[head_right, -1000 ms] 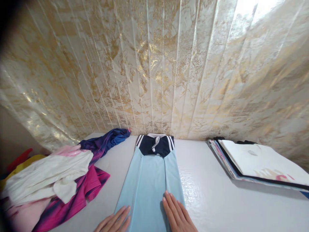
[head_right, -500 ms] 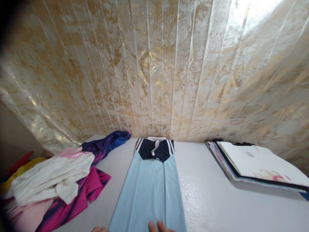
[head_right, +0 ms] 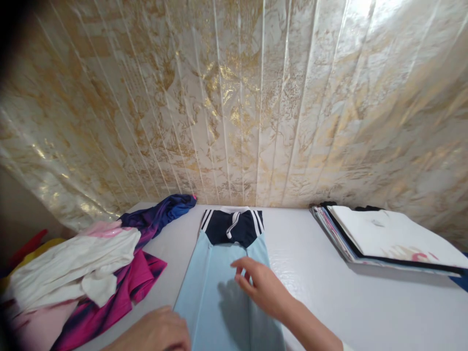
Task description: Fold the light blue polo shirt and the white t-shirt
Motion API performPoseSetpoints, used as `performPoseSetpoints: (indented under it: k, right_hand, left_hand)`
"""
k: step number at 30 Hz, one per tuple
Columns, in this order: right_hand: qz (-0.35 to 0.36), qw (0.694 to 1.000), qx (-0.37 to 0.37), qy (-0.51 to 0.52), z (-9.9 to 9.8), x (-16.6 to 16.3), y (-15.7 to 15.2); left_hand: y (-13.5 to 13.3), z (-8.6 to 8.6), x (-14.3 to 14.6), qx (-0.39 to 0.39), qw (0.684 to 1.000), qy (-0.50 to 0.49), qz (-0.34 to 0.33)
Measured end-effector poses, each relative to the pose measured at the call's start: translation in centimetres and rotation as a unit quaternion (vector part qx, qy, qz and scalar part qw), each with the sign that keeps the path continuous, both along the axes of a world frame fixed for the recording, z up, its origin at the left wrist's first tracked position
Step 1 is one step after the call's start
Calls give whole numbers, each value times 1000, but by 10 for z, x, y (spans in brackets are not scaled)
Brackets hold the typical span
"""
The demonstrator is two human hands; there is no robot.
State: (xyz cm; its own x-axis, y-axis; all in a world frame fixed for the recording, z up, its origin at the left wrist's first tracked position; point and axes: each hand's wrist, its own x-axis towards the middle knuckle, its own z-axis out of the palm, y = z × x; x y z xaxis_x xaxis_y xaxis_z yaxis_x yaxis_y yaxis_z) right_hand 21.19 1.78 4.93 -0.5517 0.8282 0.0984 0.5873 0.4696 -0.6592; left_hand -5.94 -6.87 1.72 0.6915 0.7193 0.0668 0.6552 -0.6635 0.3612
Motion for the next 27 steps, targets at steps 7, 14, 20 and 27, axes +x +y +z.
performPoseSetpoints:
  k: [7, 14, 20, 27]
  right_hand:
    - [-182, 979, 89, -35, -15, -49, 150]
    - [-221, 965, 108, -88, -26, -36, 218]
    - [-197, 964, 19, -178, -35, -8, 247]
    - [-156, 965, -14, -211, -19, 0, 245]
  left_hand:
    - [194, 47, -8, 31, 964, -80, 252]
    - [291, 9, -23, 31, 953, -60, 294]
    - [298, 7, -14, -1, 960, -53, 275]
    - [302, 13, -18, -55, 970, -47, 232]
